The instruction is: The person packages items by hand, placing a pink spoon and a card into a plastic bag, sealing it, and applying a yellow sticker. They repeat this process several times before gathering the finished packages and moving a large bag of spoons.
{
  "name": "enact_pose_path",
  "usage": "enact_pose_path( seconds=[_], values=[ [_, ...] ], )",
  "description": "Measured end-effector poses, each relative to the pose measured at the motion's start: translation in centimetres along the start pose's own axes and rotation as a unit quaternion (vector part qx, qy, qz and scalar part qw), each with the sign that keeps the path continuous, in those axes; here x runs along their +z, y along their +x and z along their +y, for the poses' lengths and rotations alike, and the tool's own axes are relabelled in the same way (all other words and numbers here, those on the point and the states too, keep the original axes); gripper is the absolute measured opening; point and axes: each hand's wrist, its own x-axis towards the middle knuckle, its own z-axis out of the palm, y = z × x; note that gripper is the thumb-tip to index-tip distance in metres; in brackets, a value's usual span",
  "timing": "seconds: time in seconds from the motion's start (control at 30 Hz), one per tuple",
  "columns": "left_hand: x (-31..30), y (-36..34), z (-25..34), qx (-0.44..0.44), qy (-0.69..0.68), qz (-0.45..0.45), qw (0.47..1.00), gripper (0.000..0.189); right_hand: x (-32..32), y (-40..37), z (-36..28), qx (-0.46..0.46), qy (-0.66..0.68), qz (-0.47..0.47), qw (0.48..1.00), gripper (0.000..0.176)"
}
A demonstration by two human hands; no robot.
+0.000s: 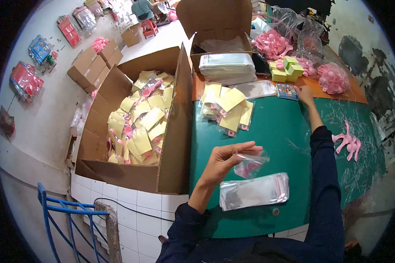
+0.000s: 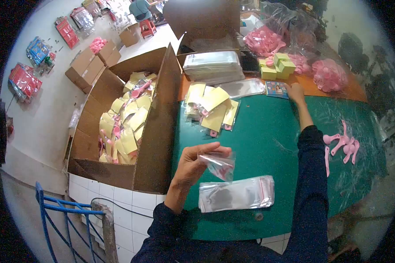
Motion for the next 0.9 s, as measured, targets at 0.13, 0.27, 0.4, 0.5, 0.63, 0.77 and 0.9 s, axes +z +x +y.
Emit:
enact_pose_path(
  seconds=[0.13, 0.27, 0.4, 0.5, 0.63, 0.77, 0.9],
  values=[
    [-1.5, 0.3, -0.4, 0.005, 0.048, 0.027, 0.998, 0.042, 2.1, 1.0, -0.4, 0.088, 0.024, 0.003, 0.996, 0.037],
    [-2.2, 1.3, -1.4, -0.048, 0.084, 0.058, 0.994, 0.044, 0.7, 0.3, -1.5, 0.073, 0.007, 0.104, 0.992, 0.028],
    [-4.0, 1.7, -3.7, -0.064, 0.172, 0.017, 0.983, 0.027, -3.9, -1.6, -4.4, 0.066, -0.017, 0.089, 0.994, 0.023],
    [-3.4, 1.8, -3.9, -0.073, 0.167, 0.012, 0.983, 0.026, -7.6, -4.2, -6.5, -0.087, 0.133, 0.079, 0.984, 0.014],
    [-1.6, 2.0, -2.9, -0.133, 0.119, 0.035, 0.983, 0.026, -16.9, -12.3, -14.7, -0.044, 0.435, -0.156, 0.886, 0.012],
    [-1.0, 2.0, -3.1, -0.116, 0.172, 0.035, 0.978, 0.026, -21.1, -16.9, -17.9, -0.045, 0.443, -0.227, 0.866, 0.01],
    [-0.9, 2.0, -3.0, -0.103, 0.202, 0.037, 0.973, 0.026, -21.6, -17.8, -18.0, -0.086, 0.404, -0.201, 0.888, 0.007]
  ],
)
